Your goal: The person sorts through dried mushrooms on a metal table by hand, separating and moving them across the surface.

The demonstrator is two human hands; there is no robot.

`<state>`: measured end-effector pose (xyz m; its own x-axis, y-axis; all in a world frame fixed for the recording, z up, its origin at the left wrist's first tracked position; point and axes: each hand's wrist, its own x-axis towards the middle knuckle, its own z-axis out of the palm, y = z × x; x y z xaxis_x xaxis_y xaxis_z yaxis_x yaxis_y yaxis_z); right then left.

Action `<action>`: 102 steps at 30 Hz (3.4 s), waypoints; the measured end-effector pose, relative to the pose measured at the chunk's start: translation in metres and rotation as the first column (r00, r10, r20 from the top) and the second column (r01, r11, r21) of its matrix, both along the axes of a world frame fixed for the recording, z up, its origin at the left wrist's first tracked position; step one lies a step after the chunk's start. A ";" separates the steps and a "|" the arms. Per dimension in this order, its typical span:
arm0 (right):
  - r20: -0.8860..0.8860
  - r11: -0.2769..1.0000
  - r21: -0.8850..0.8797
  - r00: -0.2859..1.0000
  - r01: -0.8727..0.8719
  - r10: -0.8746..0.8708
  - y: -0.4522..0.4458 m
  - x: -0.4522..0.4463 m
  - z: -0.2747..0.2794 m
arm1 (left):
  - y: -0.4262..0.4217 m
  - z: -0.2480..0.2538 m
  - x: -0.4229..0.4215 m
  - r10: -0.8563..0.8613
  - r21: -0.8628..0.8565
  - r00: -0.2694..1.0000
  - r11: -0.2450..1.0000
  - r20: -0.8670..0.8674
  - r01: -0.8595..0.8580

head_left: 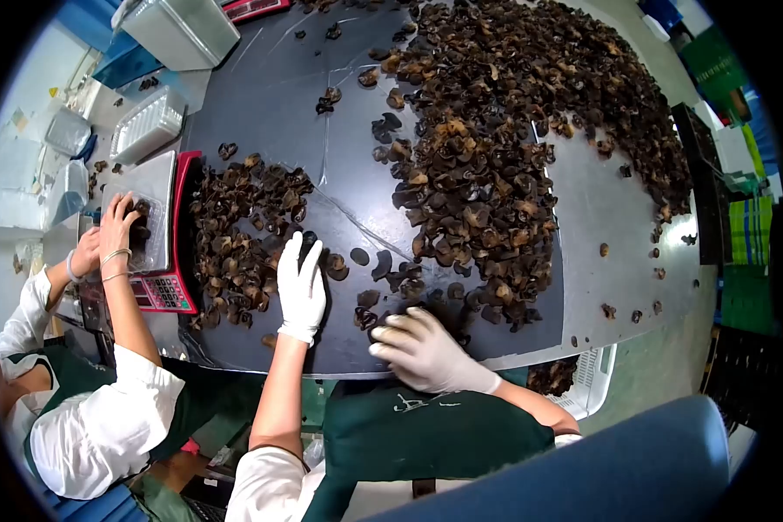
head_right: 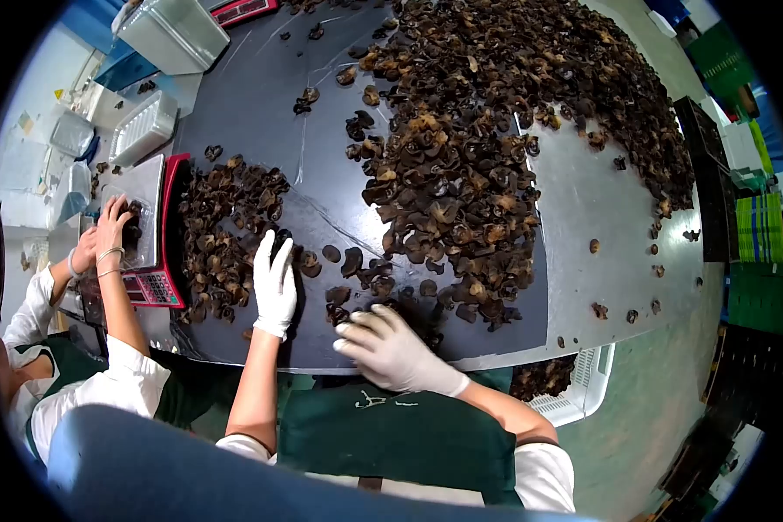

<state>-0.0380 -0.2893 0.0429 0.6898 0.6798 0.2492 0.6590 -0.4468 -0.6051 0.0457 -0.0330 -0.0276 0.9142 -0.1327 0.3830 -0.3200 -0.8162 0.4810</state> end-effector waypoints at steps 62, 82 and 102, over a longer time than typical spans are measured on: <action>-0.426 0.927 0.071 0.852 0.367 -0.305 0.033 0.120 0.005 | 0.039 0.036 -0.030 0.096 0.077 0.961 0.990 0.258 -0.120; 0.164 0.887 -0.114 0.889 0.447 -0.427 -0.040 0.051 -0.019 | 0.046 0.014 0.076 0.029 0.580 0.995 0.811 0.100 -0.082; -0.578 0.921 0.012 0.755 0.389 -0.311 -0.022 -0.058 -0.048 | -0.075 0.020 -0.129 -0.590 -0.513 0.674 0.785 -0.446 0.347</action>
